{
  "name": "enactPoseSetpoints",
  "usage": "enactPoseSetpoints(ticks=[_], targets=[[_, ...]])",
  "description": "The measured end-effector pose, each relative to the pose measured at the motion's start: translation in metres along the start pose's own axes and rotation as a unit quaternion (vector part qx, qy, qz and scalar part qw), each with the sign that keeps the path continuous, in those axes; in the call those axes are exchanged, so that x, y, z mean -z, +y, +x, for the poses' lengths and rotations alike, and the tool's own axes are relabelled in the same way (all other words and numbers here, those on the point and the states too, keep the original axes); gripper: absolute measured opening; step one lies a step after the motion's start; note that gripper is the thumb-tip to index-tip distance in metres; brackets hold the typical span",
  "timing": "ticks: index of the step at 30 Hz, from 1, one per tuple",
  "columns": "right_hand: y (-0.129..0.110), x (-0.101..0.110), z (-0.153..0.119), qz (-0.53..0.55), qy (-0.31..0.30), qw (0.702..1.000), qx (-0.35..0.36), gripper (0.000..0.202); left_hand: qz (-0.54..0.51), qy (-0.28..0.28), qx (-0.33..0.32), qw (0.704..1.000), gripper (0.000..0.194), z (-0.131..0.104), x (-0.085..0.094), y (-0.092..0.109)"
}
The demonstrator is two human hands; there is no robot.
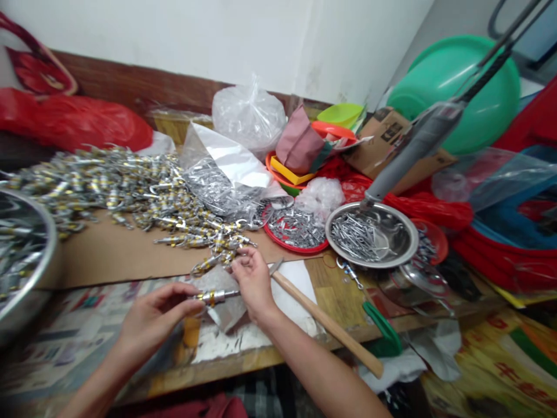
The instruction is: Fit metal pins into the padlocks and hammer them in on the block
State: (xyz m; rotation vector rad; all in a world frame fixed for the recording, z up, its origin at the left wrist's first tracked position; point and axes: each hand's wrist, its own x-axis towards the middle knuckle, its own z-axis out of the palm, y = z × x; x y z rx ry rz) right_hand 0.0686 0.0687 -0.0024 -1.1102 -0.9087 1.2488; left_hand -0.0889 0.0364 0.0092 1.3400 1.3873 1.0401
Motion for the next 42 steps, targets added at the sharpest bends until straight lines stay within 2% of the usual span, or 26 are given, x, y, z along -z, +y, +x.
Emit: enactPoseSetpoints(ticks=[4,6,8,12,15,19,21,23,26,28,30,34,36,39,42], targets=[[0.001,-0.007,-0.012,-0.100,-0.008,0.988,0.121,0.027,0.041,-0.010,-0.066,0.997,0.003,-0.001,0.006,0.003],[0.000,-0.006,-0.020,-0.146,-0.039,0.972,0.179,0.027,0.058,-0.013,-0.101,0.993,0.006,-0.001,0.005,0.002],[-0.001,-0.004,-0.027,-0.175,-0.073,0.959,0.209,0.028,0.068,0.003,-0.096,0.993,0.005,-0.002,0.003,-0.001],[-0.005,0.000,-0.031,-0.200,-0.098,0.955,0.196,0.032,0.067,0.048,-0.054,0.995,0.015,-0.004,0.000,-0.006],[-0.005,0.000,-0.029,-0.183,-0.115,0.963,0.162,0.033,0.076,0.047,-0.049,0.995,0.023,-0.003,-0.001,-0.004],[-0.004,0.002,-0.028,-0.140,-0.124,0.975,0.120,0.031,0.096,-0.009,-0.092,0.991,0.013,-0.001,0.000,0.005],[-0.006,0.007,-0.029,-0.155,-0.135,0.968,0.145,0.031,0.080,-0.039,-0.104,0.991,0.012,-0.001,0.001,0.008],[-0.009,0.015,-0.031,-0.214,-0.150,0.940,0.221,0.036,0.058,-0.039,-0.087,0.994,0.010,-0.001,0.002,0.010],[-0.014,0.029,-0.036,-0.337,-0.175,0.847,0.372,0.042,0.041,-0.048,-0.052,0.997,0.007,-0.003,0.003,0.015],[-0.016,0.034,-0.041,-0.387,-0.182,0.794,0.432,0.031,0.049,-0.073,-0.052,0.995,0.008,-0.004,0.003,0.019],[-0.019,0.037,-0.044,-0.409,-0.178,0.764,0.466,0.021,0.066,-0.092,-0.066,0.991,0.009,-0.005,0.002,0.025],[-0.023,0.038,-0.046,-0.420,-0.188,0.720,0.520,0.018,0.111,-0.101,-0.109,0.983,0.009,-0.007,-0.001,0.034],[-0.024,0.038,-0.047,-0.419,-0.180,0.721,0.523,0.019,0.126,-0.099,-0.133,0.978,0.010,-0.007,-0.002,0.035],[-0.022,0.040,-0.049,-0.415,-0.163,0.755,0.481,0.025,0.139,-0.075,-0.159,0.975,0.012,-0.006,-0.002,0.032],[-0.022,0.042,-0.055,-0.411,-0.168,0.786,0.430,0.030,0.147,-0.051,-0.157,0.975,0.013,-0.007,-0.001,0.029]])
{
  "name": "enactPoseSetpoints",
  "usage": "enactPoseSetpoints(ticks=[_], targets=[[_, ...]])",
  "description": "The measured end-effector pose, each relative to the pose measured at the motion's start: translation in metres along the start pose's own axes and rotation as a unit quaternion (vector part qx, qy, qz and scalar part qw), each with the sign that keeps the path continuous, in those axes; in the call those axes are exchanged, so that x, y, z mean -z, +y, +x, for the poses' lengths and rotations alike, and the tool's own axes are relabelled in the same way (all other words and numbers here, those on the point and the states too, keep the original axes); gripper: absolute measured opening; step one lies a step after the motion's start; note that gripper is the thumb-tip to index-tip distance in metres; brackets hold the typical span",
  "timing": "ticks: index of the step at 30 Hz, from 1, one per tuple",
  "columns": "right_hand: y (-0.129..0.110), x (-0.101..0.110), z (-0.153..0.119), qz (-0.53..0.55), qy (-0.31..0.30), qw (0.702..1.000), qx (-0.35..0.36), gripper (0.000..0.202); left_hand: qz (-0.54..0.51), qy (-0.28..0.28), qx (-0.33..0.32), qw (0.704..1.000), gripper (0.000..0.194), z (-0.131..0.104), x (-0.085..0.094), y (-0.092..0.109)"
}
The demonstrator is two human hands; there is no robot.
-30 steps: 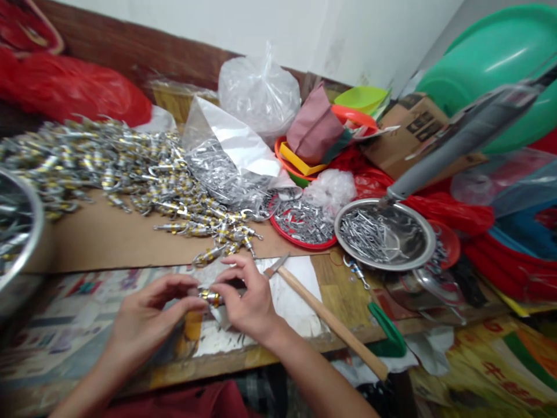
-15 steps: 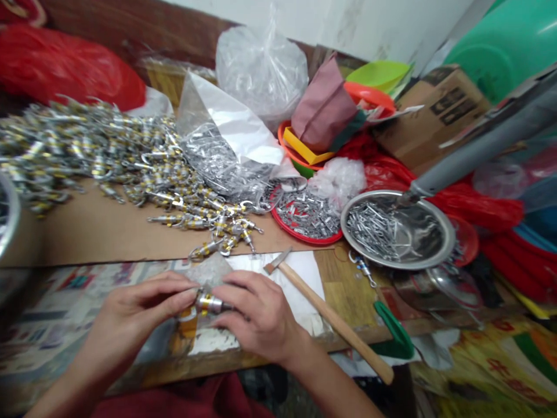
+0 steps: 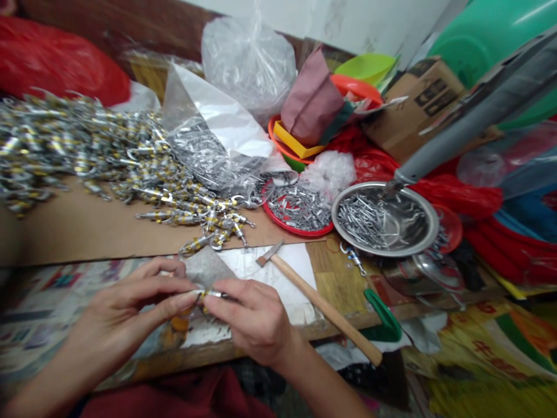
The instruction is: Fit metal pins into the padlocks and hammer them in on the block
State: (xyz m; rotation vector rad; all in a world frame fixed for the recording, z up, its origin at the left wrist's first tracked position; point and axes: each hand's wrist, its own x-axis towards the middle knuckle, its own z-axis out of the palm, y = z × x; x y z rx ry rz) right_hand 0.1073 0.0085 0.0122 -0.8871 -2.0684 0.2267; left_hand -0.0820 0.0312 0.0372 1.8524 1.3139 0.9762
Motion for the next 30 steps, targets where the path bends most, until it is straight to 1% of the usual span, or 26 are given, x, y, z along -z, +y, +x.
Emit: enactPoseSetpoints(ticks=[4,5,7,9,11,13,14,16,18,20,22,24,25,26,28,30], targets=[[-0.010,0.002,-0.002,0.041,-0.005,0.998,-0.036,0.037,-0.036,-0.005,0.035,0.999,0.011,-0.008,0.000,0.001],[-0.012,0.003,-0.001,0.056,-0.005,0.998,-0.042,0.038,-0.054,-0.010,0.054,0.997,0.010,-0.011,-0.001,0.001],[-0.016,0.002,0.001,0.089,-0.004,0.994,-0.061,0.036,-0.099,-0.001,0.106,0.989,0.006,-0.018,-0.005,-0.002],[-0.019,0.001,0.003,0.119,-0.003,0.989,-0.085,0.030,-0.152,0.024,0.170,0.973,0.008,-0.024,-0.010,-0.006],[-0.021,0.000,0.005,0.143,-0.003,0.983,-0.112,0.024,-0.202,0.053,0.231,0.950,0.011,-0.029,-0.015,-0.008],[-0.022,-0.002,0.006,0.161,-0.001,0.977,-0.138,0.020,-0.238,0.076,0.273,0.929,0.015,-0.033,-0.020,-0.006],[-0.023,-0.004,0.006,0.167,0.002,0.974,-0.151,0.019,-0.255,0.091,0.281,0.921,0.020,-0.035,-0.022,-0.004],[-0.024,-0.007,0.006,0.169,0.008,0.971,-0.171,0.018,-0.286,0.114,0.282,0.909,0.037,-0.038,-0.026,0.002],[-0.025,-0.010,0.004,0.151,0.008,0.973,-0.176,0.019,-0.304,0.139,0.277,0.901,0.049,-0.041,-0.029,0.004],[-0.024,-0.014,0.002,0.097,-0.005,0.982,-0.164,0.020,-0.300,0.155,0.283,0.898,0.047,-0.043,-0.031,0.001],[-0.021,-0.019,0.000,0.015,-0.023,0.988,-0.150,0.024,-0.292,0.163,0.297,0.894,0.044,-0.044,-0.030,-0.009],[-0.015,-0.026,-0.003,-0.048,-0.042,0.987,-0.149,0.044,-0.299,0.165,0.308,0.888,0.049,-0.043,-0.027,-0.021],[-0.012,-0.029,-0.005,-0.060,-0.051,0.985,-0.154,0.055,-0.312,0.161,0.309,0.884,0.052,-0.041,-0.025,-0.025],[-0.008,-0.032,-0.007,-0.063,-0.056,0.984,-0.158,0.061,-0.328,0.155,0.305,0.880,0.054,-0.040,-0.024,-0.028],[-0.003,-0.036,-0.012,-0.058,-0.053,0.984,-0.157,0.057,-0.360,0.141,0.295,0.874,0.056,-0.036,-0.025,-0.028],[0.001,-0.035,-0.019,-0.062,-0.033,0.986,-0.151,0.049,-0.379,0.130,0.293,0.868,0.057,-0.032,-0.030,-0.020]])
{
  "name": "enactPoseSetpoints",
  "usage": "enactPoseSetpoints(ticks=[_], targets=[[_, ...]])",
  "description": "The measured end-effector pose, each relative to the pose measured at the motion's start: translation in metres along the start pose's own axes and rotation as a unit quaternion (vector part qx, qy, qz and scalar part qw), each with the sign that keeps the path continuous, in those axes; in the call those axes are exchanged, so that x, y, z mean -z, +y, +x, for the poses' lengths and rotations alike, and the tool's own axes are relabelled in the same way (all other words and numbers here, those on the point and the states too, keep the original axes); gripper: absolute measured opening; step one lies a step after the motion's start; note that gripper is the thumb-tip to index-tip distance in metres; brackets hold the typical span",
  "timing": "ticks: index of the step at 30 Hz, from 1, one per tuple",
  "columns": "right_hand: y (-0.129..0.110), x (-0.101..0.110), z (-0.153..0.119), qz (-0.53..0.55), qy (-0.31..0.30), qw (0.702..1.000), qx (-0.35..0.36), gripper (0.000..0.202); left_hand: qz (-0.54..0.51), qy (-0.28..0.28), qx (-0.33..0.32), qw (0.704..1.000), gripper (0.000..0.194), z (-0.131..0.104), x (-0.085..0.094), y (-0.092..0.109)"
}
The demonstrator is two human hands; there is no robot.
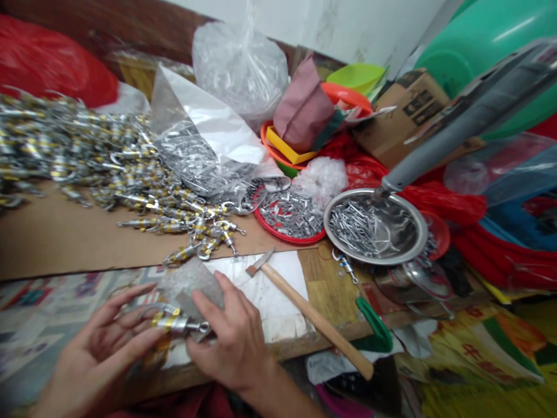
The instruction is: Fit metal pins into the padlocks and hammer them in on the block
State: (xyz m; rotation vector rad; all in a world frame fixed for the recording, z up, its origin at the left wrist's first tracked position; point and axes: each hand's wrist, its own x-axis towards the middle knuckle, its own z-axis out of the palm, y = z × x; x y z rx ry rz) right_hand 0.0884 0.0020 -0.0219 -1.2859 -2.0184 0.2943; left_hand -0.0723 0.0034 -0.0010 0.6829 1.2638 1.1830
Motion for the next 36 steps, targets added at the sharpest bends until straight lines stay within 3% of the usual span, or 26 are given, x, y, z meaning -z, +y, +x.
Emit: enactPoseSetpoints(ticks=[5,10,14,16,18,19,20,24,27,31,36], targets=[[0.013,0.015,-0.008,-0.024,0.016,1.000,-0.012,0.045,-0.030,-0.038,0.021,0.999,0.055,-0.002,-0.028,-0.001],[0.019,0.021,0.001,-0.003,-0.001,0.999,-0.032,0.049,0.020,-0.059,0.002,0.998,0.058,0.013,-0.034,0.000],[0.028,0.049,0.013,0.063,-0.114,0.991,-0.039,0.062,0.032,-0.073,0.012,0.997,0.060,0.016,-0.035,0.005],[0.046,0.071,0.029,0.075,-0.156,0.985,-0.025,0.056,0.039,-0.079,0.010,0.996,0.060,0.015,-0.035,0.006],[0.075,0.089,0.053,-0.020,-0.058,0.995,-0.075,0.032,0.048,-0.088,0.006,0.995,0.060,0.014,-0.034,0.006],[0.091,0.095,0.066,-0.111,-0.021,0.987,-0.114,0.029,0.049,-0.094,0.004,0.994,0.060,0.014,-0.033,0.005],[0.108,0.098,0.079,-0.200,-0.043,0.969,-0.141,0.030,0.048,-0.096,0.001,0.994,0.061,0.014,-0.033,0.005],[0.155,0.092,0.111,-0.258,-0.089,0.946,-0.176,0.021,0.038,-0.117,0.005,0.992,0.060,0.015,-0.031,0.005],[0.165,0.085,0.114,-0.276,-0.085,0.939,-0.188,0.019,0.036,-0.155,0.034,0.987,0.057,0.014,-0.032,0.010],[0.170,0.091,0.109,-0.276,-0.041,0.941,-0.189,0.023,0.033,-0.202,0.063,0.977,0.055,0.015,-0.031,0.016],[0.168,0.099,0.109,-0.229,0.009,0.956,-0.182,0.021,0.036,-0.203,0.070,0.976,0.056,0.023,-0.027,0.013]])
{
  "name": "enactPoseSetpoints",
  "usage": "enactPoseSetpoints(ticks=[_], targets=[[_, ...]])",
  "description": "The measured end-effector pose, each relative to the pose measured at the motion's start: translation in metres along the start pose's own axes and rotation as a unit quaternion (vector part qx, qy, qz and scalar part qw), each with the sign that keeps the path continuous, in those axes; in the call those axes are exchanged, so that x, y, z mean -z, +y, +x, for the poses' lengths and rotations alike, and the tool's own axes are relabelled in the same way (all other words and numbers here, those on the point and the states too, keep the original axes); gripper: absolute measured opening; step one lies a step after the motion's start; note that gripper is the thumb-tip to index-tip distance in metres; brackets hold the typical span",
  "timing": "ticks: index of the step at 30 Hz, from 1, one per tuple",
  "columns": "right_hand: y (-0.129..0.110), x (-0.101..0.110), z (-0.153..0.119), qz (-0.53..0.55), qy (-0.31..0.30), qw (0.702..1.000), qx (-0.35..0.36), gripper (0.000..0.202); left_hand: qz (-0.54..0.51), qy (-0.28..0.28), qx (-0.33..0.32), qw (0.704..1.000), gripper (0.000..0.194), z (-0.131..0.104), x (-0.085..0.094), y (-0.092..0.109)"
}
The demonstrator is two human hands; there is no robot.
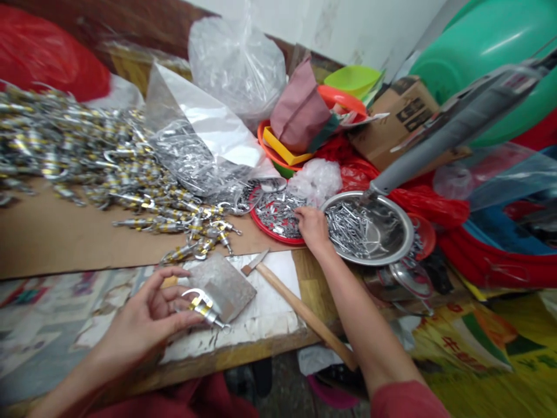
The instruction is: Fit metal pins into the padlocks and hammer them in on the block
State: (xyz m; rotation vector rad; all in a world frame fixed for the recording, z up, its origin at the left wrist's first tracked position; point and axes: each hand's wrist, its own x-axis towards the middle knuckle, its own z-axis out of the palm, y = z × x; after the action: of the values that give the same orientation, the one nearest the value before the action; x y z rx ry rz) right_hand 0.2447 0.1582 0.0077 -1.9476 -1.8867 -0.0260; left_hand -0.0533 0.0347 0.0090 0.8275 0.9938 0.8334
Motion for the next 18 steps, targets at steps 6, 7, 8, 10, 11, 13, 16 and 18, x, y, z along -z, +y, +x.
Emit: enactPoseSetpoints(ticks=[6,7,8,10,11,13,16,18], targets=[[-0.073,0.019,-0.050,0.209,-0.070,0.975,0.035,0.015,-0.002,-0.003,0.007,1.000,0.061,0.003,0.003,0.000],[-0.089,0.022,-0.064,0.277,-0.119,0.952,0.053,0.012,-0.008,-0.004,0.008,1.000,0.061,0.003,0.003,0.001],[-0.103,0.025,-0.077,0.307,-0.145,0.938,0.072,0.009,-0.013,-0.006,0.007,1.000,0.061,0.003,0.002,0.001],[-0.127,0.028,-0.100,0.325,-0.150,0.927,0.110,0.008,-0.020,-0.009,0.003,1.000,0.060,0.003,0.002,0.000],[-0.136,0.028,-0.107,0.324,-0.136,0.929,0.116,0.008,-0.022,-0.012,0.002,1.000,0.060,0.004,0.002,0.000],[-0.147,0.024,-0.118,0.319,-0.100,0.935,0.115,0.009,-0.029,-0.015,0.001,0.999,0.059,0.004,0.002,-0.001],[-0.154,0.017,-0.124,0.277,-0.092,0.947,0.134,0.018,-0.041,-0.013,-0.008,0.999,0.058,0.004,0.003,-0.003],[-0.156,0.013,-0.127,0.224,-0.110,0.957,0.149,0.022,-0.044,-0.015,-0.014,0.999,0.057,0.004,0.004,-0.004]])
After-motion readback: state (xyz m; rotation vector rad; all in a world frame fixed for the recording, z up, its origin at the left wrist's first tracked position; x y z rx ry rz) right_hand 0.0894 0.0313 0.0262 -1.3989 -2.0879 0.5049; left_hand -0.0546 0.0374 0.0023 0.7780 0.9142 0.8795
